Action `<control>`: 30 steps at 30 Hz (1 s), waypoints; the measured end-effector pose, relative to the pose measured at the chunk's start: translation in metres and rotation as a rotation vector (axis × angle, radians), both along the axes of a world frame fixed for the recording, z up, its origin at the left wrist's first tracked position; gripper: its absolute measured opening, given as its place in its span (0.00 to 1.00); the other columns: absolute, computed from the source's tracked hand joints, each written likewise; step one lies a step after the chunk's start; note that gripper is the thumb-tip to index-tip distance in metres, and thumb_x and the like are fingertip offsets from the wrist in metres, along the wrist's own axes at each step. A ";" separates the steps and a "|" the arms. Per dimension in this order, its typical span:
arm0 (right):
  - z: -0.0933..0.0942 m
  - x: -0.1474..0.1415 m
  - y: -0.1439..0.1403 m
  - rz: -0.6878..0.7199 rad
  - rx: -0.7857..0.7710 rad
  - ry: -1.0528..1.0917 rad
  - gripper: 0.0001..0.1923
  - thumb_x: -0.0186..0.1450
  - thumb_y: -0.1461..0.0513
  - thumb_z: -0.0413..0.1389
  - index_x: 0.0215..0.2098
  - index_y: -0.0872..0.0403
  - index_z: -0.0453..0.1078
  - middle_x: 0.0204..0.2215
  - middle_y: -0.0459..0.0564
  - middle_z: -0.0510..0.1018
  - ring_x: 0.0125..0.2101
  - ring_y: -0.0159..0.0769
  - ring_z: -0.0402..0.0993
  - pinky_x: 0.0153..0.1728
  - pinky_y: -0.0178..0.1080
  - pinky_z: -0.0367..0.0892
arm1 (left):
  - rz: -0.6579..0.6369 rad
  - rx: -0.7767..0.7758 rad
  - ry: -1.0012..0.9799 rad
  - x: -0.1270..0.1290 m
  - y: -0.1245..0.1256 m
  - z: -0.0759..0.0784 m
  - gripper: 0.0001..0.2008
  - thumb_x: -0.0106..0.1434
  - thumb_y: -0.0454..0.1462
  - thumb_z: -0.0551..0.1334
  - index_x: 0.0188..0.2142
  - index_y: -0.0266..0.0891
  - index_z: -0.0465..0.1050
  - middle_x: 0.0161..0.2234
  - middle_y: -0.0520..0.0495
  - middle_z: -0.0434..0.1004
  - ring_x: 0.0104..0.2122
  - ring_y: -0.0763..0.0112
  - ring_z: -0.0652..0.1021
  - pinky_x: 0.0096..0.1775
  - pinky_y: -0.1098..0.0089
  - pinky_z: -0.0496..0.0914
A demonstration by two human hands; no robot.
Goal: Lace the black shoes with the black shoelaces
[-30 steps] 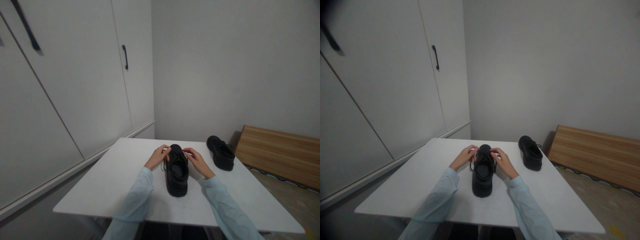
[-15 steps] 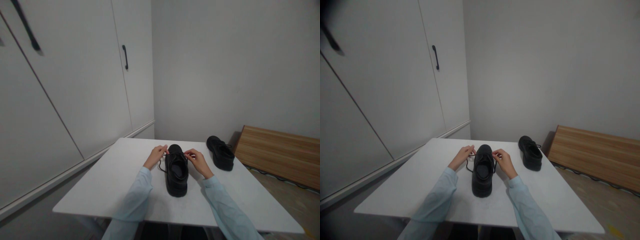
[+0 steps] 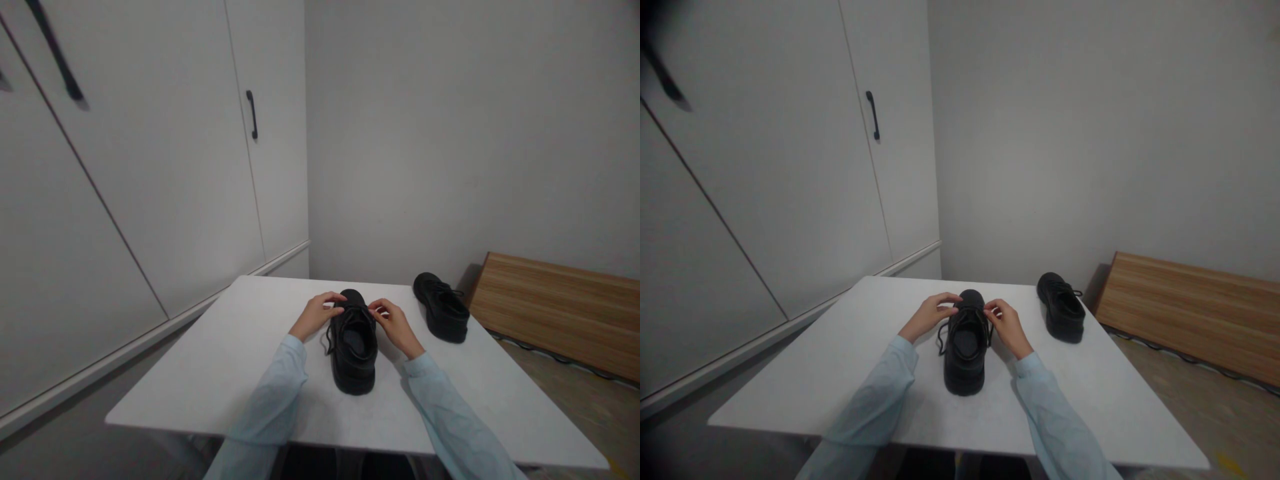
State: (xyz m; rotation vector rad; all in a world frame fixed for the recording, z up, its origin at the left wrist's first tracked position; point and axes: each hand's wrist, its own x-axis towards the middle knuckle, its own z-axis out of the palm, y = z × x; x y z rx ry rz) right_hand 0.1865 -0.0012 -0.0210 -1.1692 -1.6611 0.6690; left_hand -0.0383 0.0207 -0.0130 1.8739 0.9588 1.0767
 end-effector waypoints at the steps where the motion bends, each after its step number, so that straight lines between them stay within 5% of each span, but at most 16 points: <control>1: -0.001 0.000 0.000 -0.001 0.000 0.003 0.10 0.57 0.56 0.55 0.31 0.55 0.71 0.31 0.52 0.76 0.32 0.39 0.72 0.32 0.40 0.66 | -0.031 -0.006 0.004 0.000 0.000 -0.001 0.14 0.55 0.38 0.64 0.42 0.39 0.74 0.45 0.43 0.75 0.47 0.63 0.73 0.47 0.65 0.69; 8: -0.007 -0.008 0.005 -0.058 0.043 0.082 0.13 0.56 0.52 0.57 0.27 0.54 0.70 0.28 0.50 0.76 0.29 0.38 0.71 0.30 0.39 0.67 | -0.104 -0.025 -0.014 0.002 0.002 -0.005 0.14 0.56 0.37 0.62 0.43 0.37 0.74 0.46 0.43 0.75 0.47 0.64 0.74 0.48 0.65 0.69; 15: -0.011 -0.012 0.007 -0.081 0.050 0.107 0.13 0.57 0.52 0.56 0.26 0.54 0.69 0.26 0.49 0.75 0.28 0.38 0.70 0.29 0.39 0.66 | -0.024 0.049 0.061 0.004 -0.003 0.004 0.16 0.65 0.44 0.52 0.42 0.38 0.73 0.44 0.44 0.76 0.46 0.65 0.73 0.52 0.63 0.64; 21: -0.008 -0.012 0.005 -0.070 0.070 0.095 0.11 0.59 0.54 0.54 0.27 0.54 0.67 0.26 0.48 0.73 0.30 0.38 0.70 0.31 0.38 0.65 | -0.088 -0.007 0.097 0.004 -0.008 0.003 0.27 0.51 0.44 0.68 0.50 0.41 0.69 0.52 0.41 0.68 0.53 0.60 0.69 0.55 0.60 0.62; 30: -0.003 -0.012 0.004 -0.063 0.091 0.080 0.14 0.60 0.50 0.54 0.28 0.53 0.67 0.26 0.48 0.74 0.31 0.39 0.70 0.33 0.39 0.65 | -0.082 0.012 0.131 0.004 -0.012 0.009 0.26 0.51 0.44 0.68 0.49 0.41 0.70 0.50 0.41 0.68 0.53 0.59 0.68 0.56 0.60 0.61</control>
